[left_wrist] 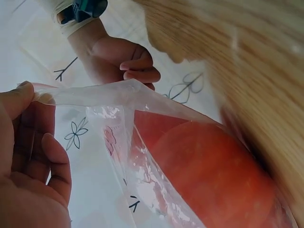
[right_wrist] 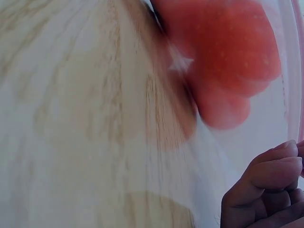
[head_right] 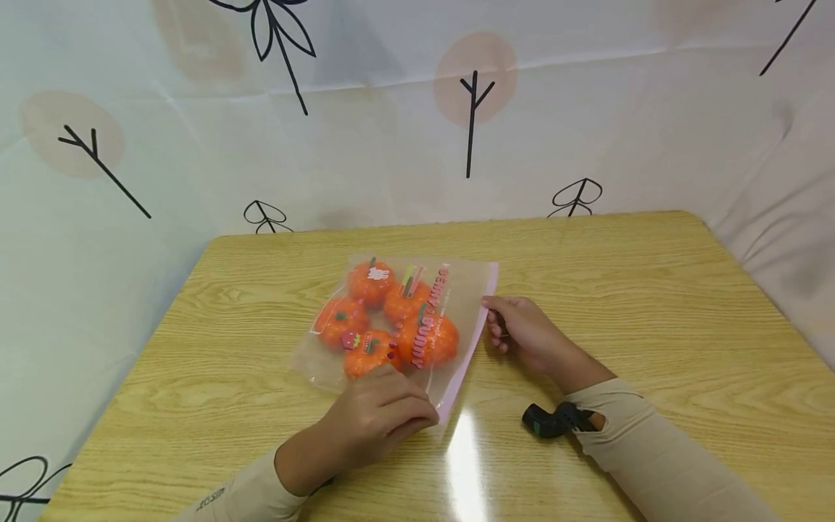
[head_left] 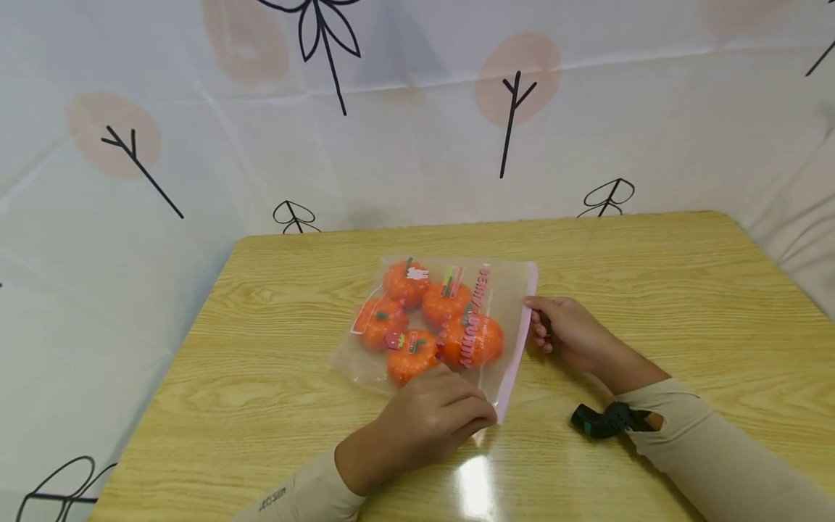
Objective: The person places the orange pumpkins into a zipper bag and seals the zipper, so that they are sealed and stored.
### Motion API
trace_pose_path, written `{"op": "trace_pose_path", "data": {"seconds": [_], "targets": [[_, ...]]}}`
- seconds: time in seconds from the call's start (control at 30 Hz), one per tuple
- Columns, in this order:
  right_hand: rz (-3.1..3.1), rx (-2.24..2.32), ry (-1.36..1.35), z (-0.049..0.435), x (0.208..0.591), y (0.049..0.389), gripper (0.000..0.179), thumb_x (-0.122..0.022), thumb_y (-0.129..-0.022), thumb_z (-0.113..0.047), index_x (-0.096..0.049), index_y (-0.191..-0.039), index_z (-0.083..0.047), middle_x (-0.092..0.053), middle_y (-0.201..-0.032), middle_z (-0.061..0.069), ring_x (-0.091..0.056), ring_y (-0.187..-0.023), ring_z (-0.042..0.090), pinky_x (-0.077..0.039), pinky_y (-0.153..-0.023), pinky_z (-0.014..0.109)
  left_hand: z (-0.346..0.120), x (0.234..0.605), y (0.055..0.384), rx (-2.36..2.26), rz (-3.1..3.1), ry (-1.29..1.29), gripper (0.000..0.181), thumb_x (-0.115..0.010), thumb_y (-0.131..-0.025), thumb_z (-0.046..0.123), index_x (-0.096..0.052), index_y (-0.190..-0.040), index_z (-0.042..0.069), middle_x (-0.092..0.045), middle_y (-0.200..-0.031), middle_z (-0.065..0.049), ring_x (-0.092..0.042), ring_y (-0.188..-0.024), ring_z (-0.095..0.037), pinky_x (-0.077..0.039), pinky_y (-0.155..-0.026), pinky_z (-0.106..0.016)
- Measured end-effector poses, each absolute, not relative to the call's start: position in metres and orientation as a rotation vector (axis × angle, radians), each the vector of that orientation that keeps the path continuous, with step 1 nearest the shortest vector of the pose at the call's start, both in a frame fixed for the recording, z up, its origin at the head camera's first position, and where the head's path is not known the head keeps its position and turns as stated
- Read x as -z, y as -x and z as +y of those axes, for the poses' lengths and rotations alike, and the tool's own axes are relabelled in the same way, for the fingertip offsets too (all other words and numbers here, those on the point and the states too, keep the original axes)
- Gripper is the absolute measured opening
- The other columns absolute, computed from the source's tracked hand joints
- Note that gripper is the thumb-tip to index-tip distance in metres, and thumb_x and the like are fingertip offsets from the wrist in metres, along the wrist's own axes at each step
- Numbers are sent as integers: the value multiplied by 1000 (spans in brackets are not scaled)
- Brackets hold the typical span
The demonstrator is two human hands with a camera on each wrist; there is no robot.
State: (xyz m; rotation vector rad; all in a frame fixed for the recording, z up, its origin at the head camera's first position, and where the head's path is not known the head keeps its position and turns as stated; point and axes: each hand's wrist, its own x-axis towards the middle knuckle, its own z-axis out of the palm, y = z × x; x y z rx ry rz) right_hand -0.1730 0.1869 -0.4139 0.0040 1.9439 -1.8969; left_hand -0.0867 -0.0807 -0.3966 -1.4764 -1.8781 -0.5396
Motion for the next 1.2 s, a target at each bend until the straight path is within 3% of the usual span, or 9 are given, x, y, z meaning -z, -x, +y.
{"op": "trace_pose_path", "data": {"seconds": [0.8,1.2], "targets": [[1999,1918,-17,202,412,180,41,-43,-106,-34,-50,-70,-18,-46,-62,-8,-47,-56,7,-41,-52,21,-79,396,82,436,-1958,1583,5,-76,-86,24,-74,-92,23,-70,-85,17,-62,-78,4,-42,-72,-14],[2042,1901,-27,208,412,184,41,-44,-106,-35,-49,-69,-18,-47,-63,-8,-47,-57,7,-42,-52,21,-80,396,81,345,-1998,1672,5,-68,-92,25,-73,-91,25,-69,-87,17,-63,-84,2,-46,-83,-16]]}}
